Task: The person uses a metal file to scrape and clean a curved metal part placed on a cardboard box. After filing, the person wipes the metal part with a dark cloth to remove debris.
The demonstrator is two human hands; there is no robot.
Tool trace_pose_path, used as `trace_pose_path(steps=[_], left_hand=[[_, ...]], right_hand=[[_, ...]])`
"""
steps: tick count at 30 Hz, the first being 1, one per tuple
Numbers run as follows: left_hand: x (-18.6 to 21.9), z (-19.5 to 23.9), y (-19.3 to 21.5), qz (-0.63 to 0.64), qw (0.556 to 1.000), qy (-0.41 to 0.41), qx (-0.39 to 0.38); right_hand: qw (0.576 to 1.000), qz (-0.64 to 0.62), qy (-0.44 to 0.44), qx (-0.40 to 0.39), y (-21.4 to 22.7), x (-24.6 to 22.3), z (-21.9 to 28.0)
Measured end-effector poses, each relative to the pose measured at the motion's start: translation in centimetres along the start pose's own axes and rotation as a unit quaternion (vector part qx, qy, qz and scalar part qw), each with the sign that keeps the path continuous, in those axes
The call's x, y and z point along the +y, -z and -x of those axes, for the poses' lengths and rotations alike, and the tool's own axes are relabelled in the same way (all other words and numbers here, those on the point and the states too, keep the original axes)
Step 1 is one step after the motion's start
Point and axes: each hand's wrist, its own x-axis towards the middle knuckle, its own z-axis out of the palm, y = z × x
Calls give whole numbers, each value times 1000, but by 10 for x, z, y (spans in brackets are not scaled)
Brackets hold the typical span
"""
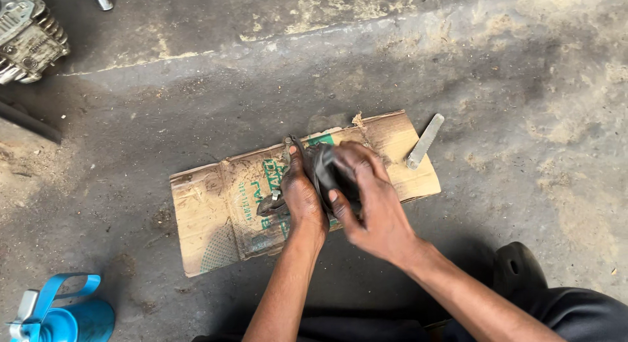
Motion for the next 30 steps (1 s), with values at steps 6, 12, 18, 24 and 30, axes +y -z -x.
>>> trace_pose_path(steps=[6,12,18,24,30], left_hand=[[-2,3,5,-77,997,-2,28],[6,-4,17,-95,990,-14,101],[-5,6,-1,-74,997,16,-7],[9,-7,7,-11,999,-24,30],[22,-20,14,74,994,-51,67]], right_hand=[[996,-76,-41,-32,-12,-16,10],[980,-168,-59,-85,-22,-18,17],[929,-281,-239,-19,-7,0,8],[968,-152,-166,-109,-9,-12,7],[950,122,-121,-262,-2,-6,-2]])
